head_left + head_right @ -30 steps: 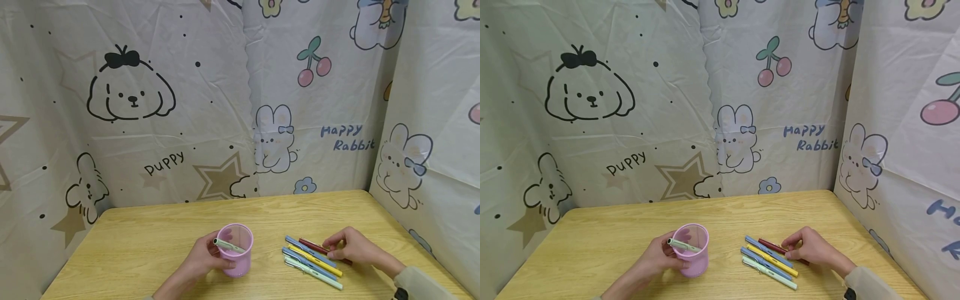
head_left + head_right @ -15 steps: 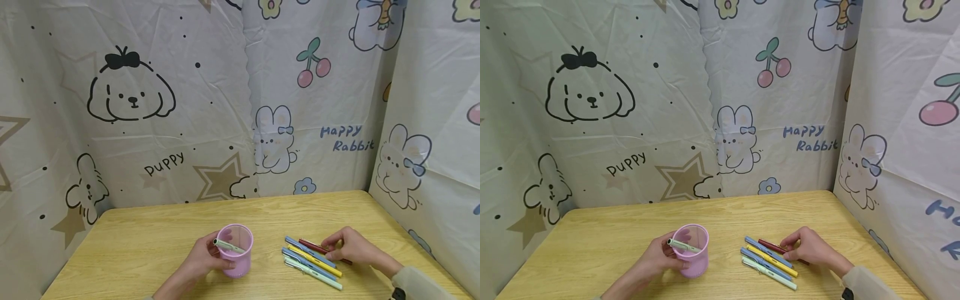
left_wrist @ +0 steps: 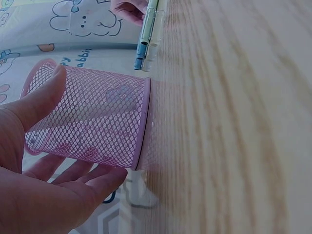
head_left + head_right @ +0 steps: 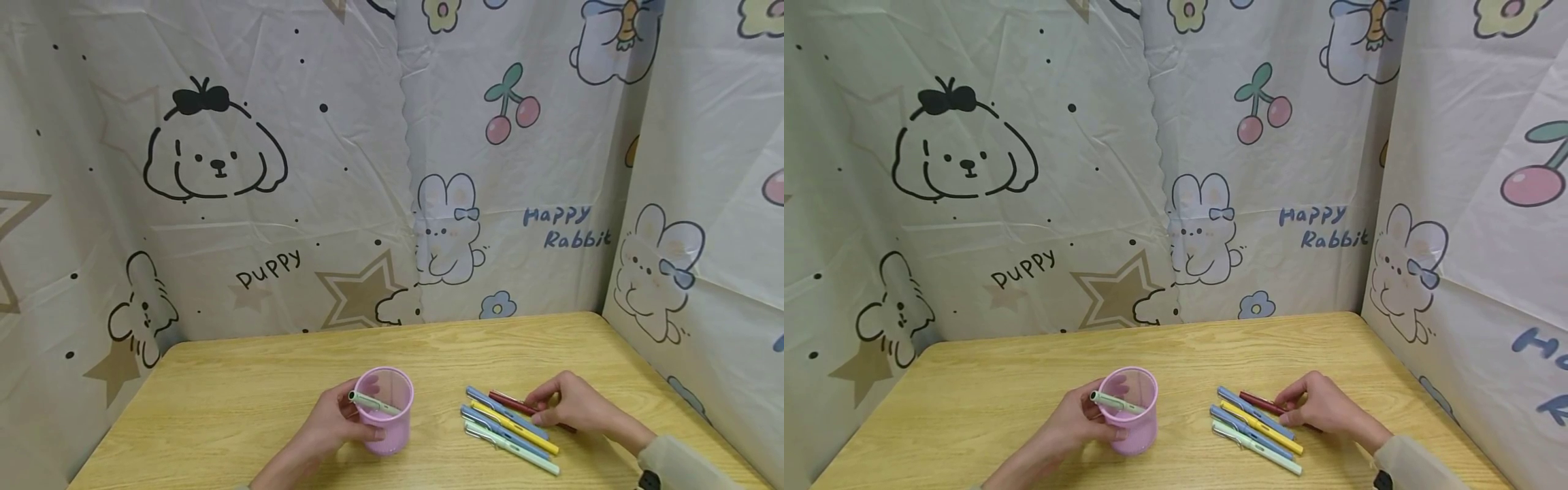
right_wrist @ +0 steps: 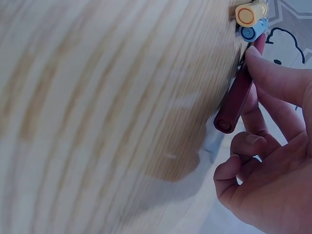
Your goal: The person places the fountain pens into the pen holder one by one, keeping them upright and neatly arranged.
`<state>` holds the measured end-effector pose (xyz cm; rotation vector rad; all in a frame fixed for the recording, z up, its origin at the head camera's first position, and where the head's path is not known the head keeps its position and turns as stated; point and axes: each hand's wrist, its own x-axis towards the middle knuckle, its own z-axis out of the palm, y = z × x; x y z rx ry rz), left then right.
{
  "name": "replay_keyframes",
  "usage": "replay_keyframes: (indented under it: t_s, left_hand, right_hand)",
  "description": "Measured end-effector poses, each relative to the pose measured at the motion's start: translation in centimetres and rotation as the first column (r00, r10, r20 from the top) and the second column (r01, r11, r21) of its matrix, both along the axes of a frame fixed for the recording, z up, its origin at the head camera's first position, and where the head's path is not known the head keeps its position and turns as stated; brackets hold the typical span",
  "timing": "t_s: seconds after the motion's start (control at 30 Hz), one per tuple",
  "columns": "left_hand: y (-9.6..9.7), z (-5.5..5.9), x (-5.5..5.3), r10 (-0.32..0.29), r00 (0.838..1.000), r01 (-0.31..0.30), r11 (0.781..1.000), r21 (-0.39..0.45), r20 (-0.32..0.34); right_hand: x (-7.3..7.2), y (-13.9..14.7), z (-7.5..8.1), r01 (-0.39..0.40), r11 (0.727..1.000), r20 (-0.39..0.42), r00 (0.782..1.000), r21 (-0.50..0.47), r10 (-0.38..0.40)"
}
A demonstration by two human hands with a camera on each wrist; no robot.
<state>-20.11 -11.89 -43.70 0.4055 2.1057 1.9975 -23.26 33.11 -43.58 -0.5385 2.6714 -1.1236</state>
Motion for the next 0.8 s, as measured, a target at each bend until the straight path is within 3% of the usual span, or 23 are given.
replay_keyframes:
  t_s: [0.8]
  left_hand:
    - [-0.08,0.02,-0.01,-0.012,1.000,0.012,1.000,0.018,-0.002]
  right_hand:
    - [-0.04,-0.48,-0.02,0.083,0.996,-0.009,0.996,0.031,-0.083]
